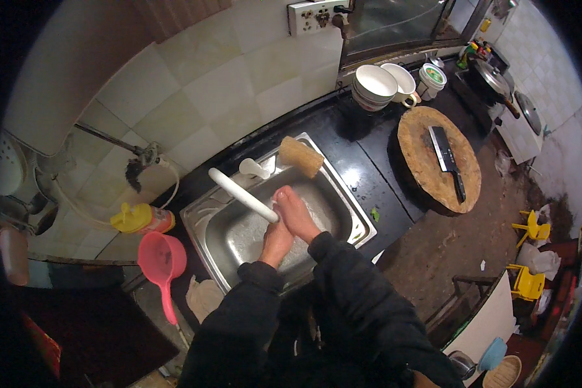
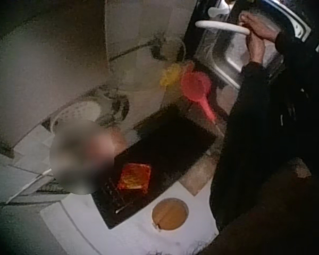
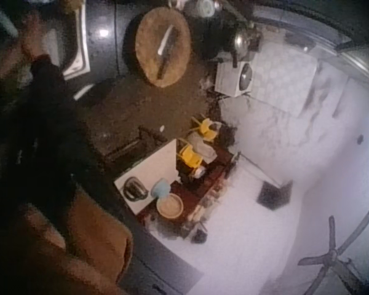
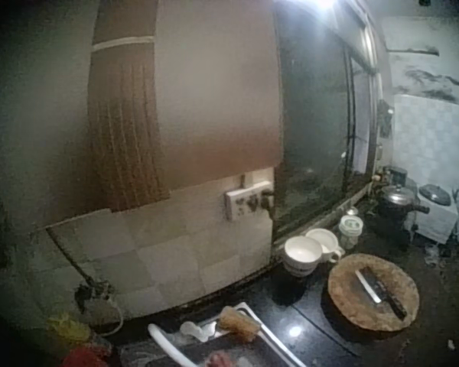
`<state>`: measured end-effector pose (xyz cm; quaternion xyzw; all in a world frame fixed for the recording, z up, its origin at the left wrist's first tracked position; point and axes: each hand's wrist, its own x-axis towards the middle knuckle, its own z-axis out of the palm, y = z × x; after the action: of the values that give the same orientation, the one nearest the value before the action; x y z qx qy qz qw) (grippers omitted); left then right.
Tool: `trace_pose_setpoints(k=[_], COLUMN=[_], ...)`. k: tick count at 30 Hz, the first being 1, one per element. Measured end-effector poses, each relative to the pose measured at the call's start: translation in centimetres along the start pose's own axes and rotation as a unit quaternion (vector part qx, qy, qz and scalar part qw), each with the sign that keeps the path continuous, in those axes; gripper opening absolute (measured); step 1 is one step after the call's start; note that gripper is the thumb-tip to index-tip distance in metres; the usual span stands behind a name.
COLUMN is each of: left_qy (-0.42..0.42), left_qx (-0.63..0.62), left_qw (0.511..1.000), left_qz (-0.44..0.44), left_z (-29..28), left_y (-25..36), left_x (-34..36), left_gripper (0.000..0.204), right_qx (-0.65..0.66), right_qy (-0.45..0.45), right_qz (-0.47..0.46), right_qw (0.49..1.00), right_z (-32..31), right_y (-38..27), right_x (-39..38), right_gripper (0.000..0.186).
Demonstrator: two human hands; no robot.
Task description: The person sits on the floor sorting green onions and other vegetables from a basket, then moves to a kitchen sink to wash them. The person chops the green onions on a wooden cutting board with a knife, transfers the chopped pieces into a bowl, adds a spoonful of white powder, and rinses the bowl under running water.
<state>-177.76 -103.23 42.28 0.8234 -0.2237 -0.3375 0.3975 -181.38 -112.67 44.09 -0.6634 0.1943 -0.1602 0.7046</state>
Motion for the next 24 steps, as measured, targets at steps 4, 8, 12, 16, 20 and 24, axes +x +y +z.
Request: trace_pose_setpoints(k=[4,8,12,16,20,24], left_qy=[0.021,0.04,0.186,0.129,0.17,0.197], left_qx=[-0.103,-0.352,-0.57,-0.558,-0.472,-0.472], left_qw=[0.993,0.93,0.796,0.819,0.863,0.857], left_qz=[0.055,0.101,0.089,-0.012,0.063,0.06], left_z=[0.6,-2.2,-3.4,-2.4,-2.0,-4.7], left_y=[-0.6,-1.0,0.6,1.2,0.8,0.8], left_x=[1.2,1.2,-0.5,-4.5,-7.6,-9.8], left_gripper=[0.048,0.019,0.026,0.029,0.033,0.035], right_qx=[0.023,0.177,0.141,0.512,0.586,0.592], right_qy=[-0.034,0.078,-0.106,-0.04,0.06,0.094], right_qz=[0.001,-0.078,0.29,0.378,0.405,0.405], right_qw=[0.999,0.978,0.941,0.77,0.699,0.691], right_z=[-1.3,-1.9,-2.1,2.1,5.4,6.5], right_y=[-0.8,-1.6,-1.0,2.4,6.7,7.5], right_x=[0.2,-1.4,-4.5,-5.2,-2.1,-0.7], right_gripper=[0.028,0.034,0.04,0.031,0.016,0.012])
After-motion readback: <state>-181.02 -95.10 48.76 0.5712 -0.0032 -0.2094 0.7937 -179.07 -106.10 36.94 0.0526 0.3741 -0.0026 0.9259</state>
